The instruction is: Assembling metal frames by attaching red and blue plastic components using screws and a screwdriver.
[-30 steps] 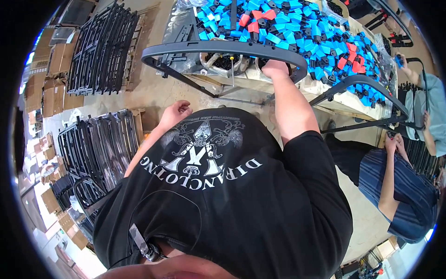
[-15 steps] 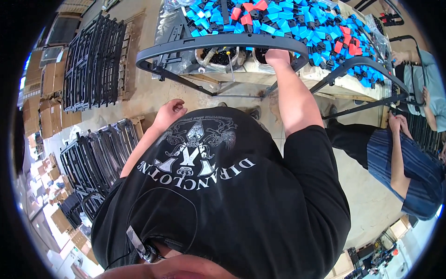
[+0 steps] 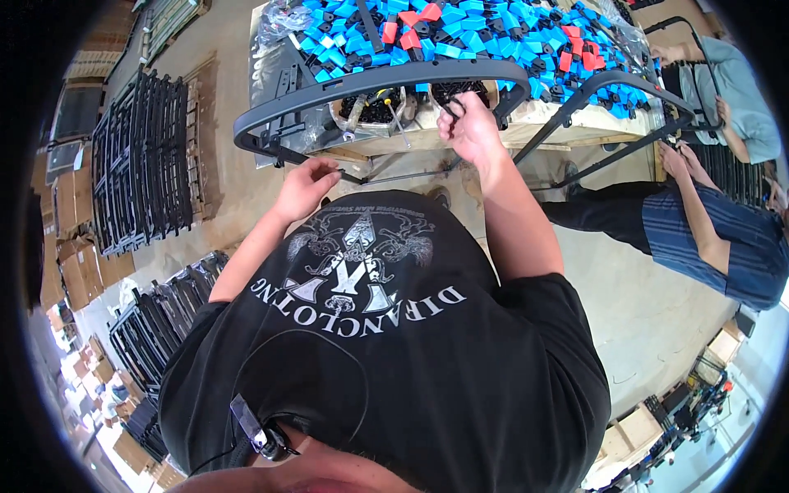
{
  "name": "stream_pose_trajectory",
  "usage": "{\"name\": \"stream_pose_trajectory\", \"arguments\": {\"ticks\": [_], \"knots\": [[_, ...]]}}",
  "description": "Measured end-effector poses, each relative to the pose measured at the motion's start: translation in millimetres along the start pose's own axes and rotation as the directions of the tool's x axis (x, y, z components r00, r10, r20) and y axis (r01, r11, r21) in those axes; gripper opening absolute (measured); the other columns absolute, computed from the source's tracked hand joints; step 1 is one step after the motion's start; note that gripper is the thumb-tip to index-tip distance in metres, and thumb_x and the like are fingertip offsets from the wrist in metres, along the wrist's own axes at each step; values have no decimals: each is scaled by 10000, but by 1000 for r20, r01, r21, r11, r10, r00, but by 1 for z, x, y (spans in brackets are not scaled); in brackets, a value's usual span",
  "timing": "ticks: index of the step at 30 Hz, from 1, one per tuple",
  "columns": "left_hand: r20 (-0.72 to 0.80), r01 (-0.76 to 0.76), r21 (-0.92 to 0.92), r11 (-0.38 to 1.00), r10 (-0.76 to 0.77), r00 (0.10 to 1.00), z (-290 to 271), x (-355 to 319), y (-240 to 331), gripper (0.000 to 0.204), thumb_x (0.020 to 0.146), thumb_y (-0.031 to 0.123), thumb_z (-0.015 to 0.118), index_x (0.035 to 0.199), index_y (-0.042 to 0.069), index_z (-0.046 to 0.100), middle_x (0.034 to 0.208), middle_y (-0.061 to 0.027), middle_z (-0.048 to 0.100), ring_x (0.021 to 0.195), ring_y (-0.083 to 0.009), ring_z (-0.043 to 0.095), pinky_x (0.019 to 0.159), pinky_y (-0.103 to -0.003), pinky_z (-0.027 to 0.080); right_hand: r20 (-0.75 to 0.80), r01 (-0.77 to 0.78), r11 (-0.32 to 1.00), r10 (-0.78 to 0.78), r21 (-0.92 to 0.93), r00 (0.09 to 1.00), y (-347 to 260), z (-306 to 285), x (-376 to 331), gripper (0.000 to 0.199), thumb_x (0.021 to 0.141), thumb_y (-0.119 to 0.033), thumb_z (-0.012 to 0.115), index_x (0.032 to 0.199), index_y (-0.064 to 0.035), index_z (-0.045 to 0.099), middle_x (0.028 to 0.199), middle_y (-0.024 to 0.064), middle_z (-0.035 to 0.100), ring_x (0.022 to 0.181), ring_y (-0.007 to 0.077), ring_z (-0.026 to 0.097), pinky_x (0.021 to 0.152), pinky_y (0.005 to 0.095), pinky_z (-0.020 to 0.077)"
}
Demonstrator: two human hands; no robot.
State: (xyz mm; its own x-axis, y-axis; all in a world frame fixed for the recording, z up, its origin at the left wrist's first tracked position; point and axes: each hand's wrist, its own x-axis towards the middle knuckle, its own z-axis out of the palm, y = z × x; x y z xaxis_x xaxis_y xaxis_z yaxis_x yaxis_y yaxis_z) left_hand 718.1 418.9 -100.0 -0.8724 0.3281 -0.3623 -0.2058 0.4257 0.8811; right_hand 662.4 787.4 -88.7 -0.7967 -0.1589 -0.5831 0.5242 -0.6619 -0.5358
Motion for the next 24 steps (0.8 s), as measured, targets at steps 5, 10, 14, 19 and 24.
{"name": "stream_pose_trajectory", "arguments": {"ticks": [5, 10, 14, 19, 24], "knots": [[-24, -98, -21, 995, 98, 995, 9, 41, 34, 347, 906, 241, 737, 1133, -12, 663, 921, -78, 716, 836, -177, 682, 743, -320, 549, 265, -83, 992, 55, 94, 963, 31, -4, -46, 334, 926, -250, 488, 633, -144, 368, 687, 66, 495, 630, 195, 470, 465, 282, 344], [-113, -118, 656, 745, 252, 961, 3, 113, 34, 382, 929, 367, 678, 1104, 29, 711, 1061, -136, 730, 978, -292, 691, 907, -407, 510, 424, -103, 973, 5, 208, 906, 49, 3, -73, 290, 877, -242, 500, 641, -122, 382, 691, 82, 490, 606, 185, 472, 383, 250, 311], [-71, -3, 890, 456, 144, 987, 24, 133, 38, 533, 953, 551, 546, 1131, 86, 738, 1157, -178, 711, 1180, -374, 622, 1056, -537, 386, 493, -174, 960, 45, 219, 869, 57, -3, -82, 244, 849, -217, 534, 674, -88, 423, 765, 116, 522, 605, 188, 486, 396, 256, 339], [65, -116, 750, 651, 102, 993, 45, 148, 53, 454, 979, 477, 482, 1158, 149, 739, 1226, -196, 692, 1190, -399, 614, 1065, -560, 390, 465, -90, 955, -54, 281, 884, 68, -12, -94, 216, 813, -170, 596, 723, -88, 418, 843, 127, 533, 578, 178, 480, 405, 250, 342], [116, -123, 782, 611, 51, 992, 28, 170, 39, 399, 908, 276, 482, 1176, 85, 707, 1202, -183, 698, 1097, -365, 674, 971, -464, 519, 341, -42, 957, -61, 287, 938, 70, -16, -103, 179, 801, -162, 580, 736, -114, 420, 766, 74, 490, 528, 173, 454, 412, 260, 333]]}}
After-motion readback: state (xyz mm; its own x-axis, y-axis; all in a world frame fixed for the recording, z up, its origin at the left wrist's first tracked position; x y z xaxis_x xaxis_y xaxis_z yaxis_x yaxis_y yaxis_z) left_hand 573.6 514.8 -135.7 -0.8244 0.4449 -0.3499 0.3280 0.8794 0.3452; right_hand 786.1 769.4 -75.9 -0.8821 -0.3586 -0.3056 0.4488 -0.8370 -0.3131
